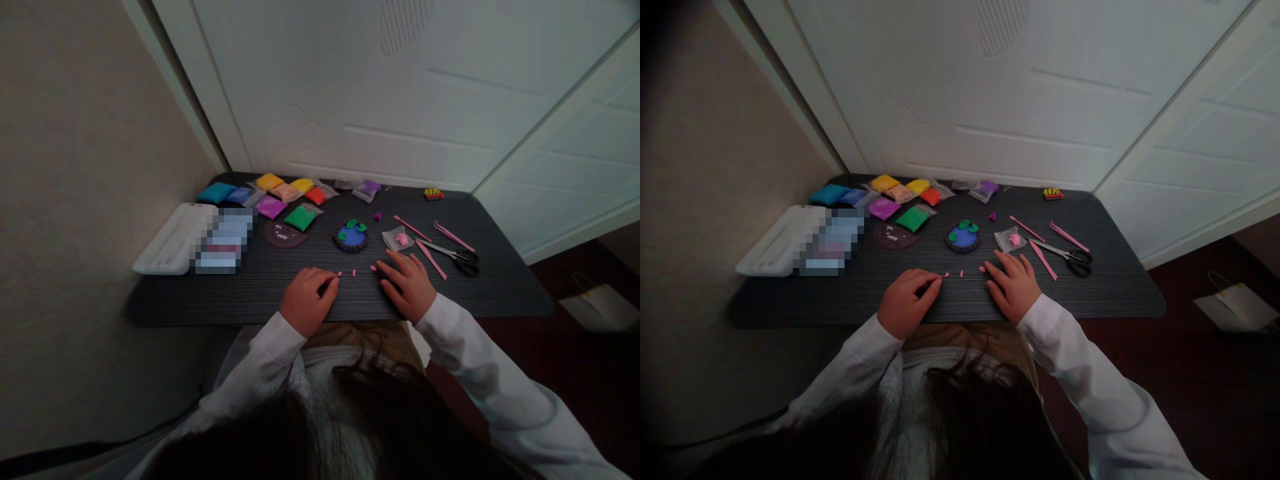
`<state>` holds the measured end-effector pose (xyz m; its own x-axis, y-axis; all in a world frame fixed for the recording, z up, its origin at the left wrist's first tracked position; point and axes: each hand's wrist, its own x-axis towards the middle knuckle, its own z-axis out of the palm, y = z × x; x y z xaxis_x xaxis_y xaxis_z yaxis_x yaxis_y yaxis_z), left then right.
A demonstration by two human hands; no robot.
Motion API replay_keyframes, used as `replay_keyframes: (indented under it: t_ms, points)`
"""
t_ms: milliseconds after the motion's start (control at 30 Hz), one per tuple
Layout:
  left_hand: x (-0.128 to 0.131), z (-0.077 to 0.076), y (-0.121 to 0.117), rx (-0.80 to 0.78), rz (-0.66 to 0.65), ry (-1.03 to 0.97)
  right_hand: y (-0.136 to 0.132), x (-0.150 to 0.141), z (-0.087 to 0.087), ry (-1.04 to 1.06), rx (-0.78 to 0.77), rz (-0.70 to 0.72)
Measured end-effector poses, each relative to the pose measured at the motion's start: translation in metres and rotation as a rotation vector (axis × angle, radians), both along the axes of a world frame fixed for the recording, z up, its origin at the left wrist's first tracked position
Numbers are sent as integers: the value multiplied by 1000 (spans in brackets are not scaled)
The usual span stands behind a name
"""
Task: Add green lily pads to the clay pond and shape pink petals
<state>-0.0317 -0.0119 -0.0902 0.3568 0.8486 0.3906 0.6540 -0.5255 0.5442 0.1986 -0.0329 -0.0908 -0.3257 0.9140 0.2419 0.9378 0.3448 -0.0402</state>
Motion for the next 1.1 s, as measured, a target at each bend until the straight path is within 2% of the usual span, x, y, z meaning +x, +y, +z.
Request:
replay_keyframes:
  t_ms: [833,1100]
  points:
    - [1,0,0,-5,3,4,-3,-8,8,-60,-10,-34]
    - [1,-1,0,0,7,14,-2,-5,5,-50,-21,-17]
